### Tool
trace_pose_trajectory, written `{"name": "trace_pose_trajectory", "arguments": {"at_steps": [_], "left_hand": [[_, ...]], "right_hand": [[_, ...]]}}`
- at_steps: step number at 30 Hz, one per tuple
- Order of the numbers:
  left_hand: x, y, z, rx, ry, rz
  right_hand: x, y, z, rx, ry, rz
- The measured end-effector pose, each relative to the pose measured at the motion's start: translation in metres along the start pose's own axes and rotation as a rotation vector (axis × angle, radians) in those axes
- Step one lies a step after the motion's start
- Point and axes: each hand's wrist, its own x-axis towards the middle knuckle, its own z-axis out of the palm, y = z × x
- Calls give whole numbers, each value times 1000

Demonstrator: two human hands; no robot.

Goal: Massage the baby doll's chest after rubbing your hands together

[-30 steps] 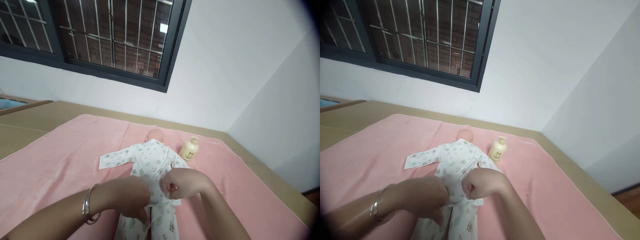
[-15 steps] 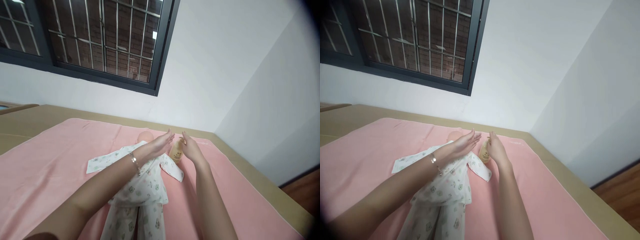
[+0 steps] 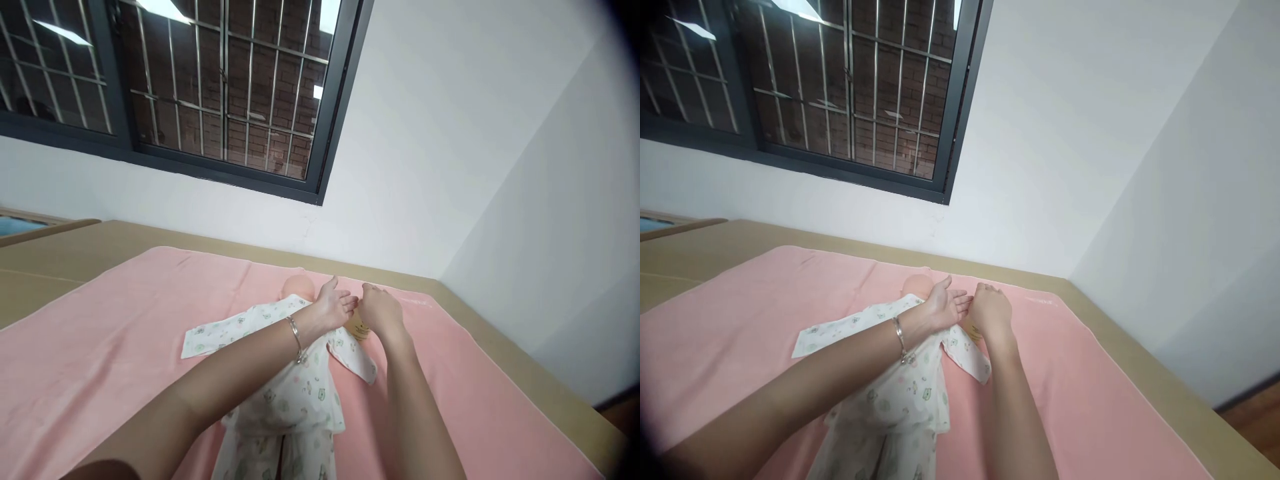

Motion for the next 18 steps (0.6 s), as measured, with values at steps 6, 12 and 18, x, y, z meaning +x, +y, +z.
{"name": "trace_pose_trajectory", "arguments": {"at_steps": [6,12,18], "left_hand": [[-59,-7,-47,83,-85,-76],[-91,-1,-76,89,-62,-163],[-111,27,-56,-18,-34,-51]], "right_hand": [[1,-20,-3,-88,51,94],[-9,-34,-1,-81,126,-12],[-6,-17,-6,94,-57,86]]}}
